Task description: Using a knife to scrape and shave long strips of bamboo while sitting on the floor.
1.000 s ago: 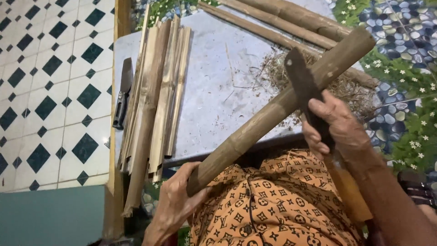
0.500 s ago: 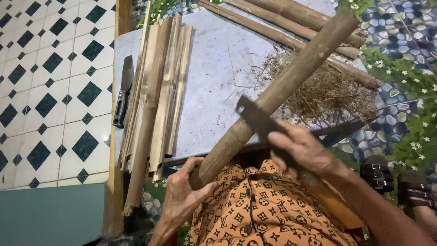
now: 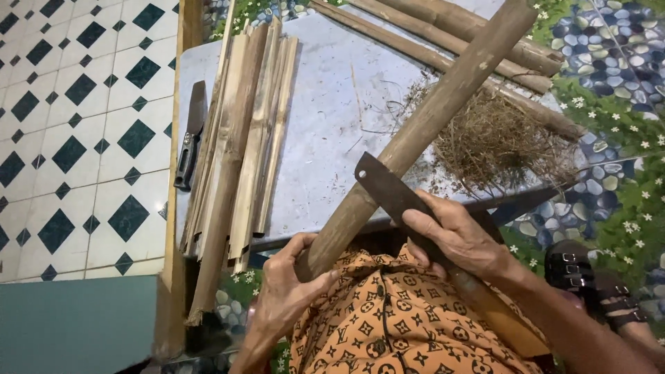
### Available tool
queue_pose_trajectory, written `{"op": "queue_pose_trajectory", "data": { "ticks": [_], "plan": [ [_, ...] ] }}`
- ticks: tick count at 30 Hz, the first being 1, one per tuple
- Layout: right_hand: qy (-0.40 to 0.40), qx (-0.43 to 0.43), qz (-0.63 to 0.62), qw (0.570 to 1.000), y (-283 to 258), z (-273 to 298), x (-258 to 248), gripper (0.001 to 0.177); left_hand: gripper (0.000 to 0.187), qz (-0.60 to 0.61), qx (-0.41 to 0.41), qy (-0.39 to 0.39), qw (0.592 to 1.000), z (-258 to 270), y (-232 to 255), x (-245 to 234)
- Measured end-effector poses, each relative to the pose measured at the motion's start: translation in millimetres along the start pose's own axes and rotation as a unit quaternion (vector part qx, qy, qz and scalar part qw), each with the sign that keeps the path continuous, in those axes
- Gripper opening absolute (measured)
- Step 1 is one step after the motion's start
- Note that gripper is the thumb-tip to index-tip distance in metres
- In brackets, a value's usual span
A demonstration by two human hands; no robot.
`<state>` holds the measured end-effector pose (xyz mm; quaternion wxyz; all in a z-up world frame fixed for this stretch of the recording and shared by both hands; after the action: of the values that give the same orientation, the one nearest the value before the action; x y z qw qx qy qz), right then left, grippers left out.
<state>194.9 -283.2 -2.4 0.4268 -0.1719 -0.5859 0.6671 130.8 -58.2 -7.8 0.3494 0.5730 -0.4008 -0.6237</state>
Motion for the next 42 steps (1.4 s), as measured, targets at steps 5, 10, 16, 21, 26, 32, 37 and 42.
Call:
{"op": "queue_pose_trajectory", "data": {
  "ticks": [5, 10, 16, 21, 26, 32, 37, 42],
  "plan": [
    [-0.061, 0.048, 0.078, 0.994, 30.8, -3.0, 23.2, 0.03, 0.052, -0.201, 0.118, 0.09, 0.968, 1.7, 2.3, -8.3],
    [-0.03, 0.107, -0.034, 0.993, 18.3, 1.4, 16.9, 0.035, 0.048, -0.247, 0.17, 0.109, 0.948, 4.9, 18.3, -6.8],
    [0.084, 0.036, -0.056, 0.994, -5.4, 9.0, -36.3, 0.032, 0.048, -0.299, 0.181, 0.112, 0.93, 7.7, 16.9, -9.2],
    [0.066, 0.128, -0.027, 0.989, 25.3, 1.7, -6.9, 0.029, 0.038, -0.293, 0.228, 0.112, 0.921, 7.5, 28.4, -3.8],
    [-0.023, 0.048, 0.006, 0.999, 24.3, -7.1, 5.8, 0.023, 0.053, -0.255, 0.098, 0.11, 0.956, 1.3, 12.7, -8.8],
    [0.03, 0.006, 0.13, 0.991, 14.7, -5.7, -8.0, 0.036, 0.046, -0.218, 0.004, 0.105, 0.97, 0.1, -19.1, -11.5],
    [0.139, 0.021, 0.035, 0.989, -16.7, 8.2, -34.0, 0.03, 0.051, -0.203, -0.017, 0.106, 0.973, 2.9, -30.0, -12.8],
    [0.301, -0.156, -0.097, 0.936, -65.7, 48.1, -79.9, 0.037, 0.054, -0.155, -0.036, 0.106, 0.982, 2.3, -30.9, -13.4]
  ]
}}
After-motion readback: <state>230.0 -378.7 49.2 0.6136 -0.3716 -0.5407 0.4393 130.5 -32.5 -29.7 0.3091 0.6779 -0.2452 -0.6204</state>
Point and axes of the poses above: each hand's wrist, its own z-axis away from the middle knuckle, its own x-axis out of the palm, y = z × x, the point moved 9 cm from there along -z, towards the middle knuckle, and after that the axes turned 10 degrees about x, right-handed, at the moved point
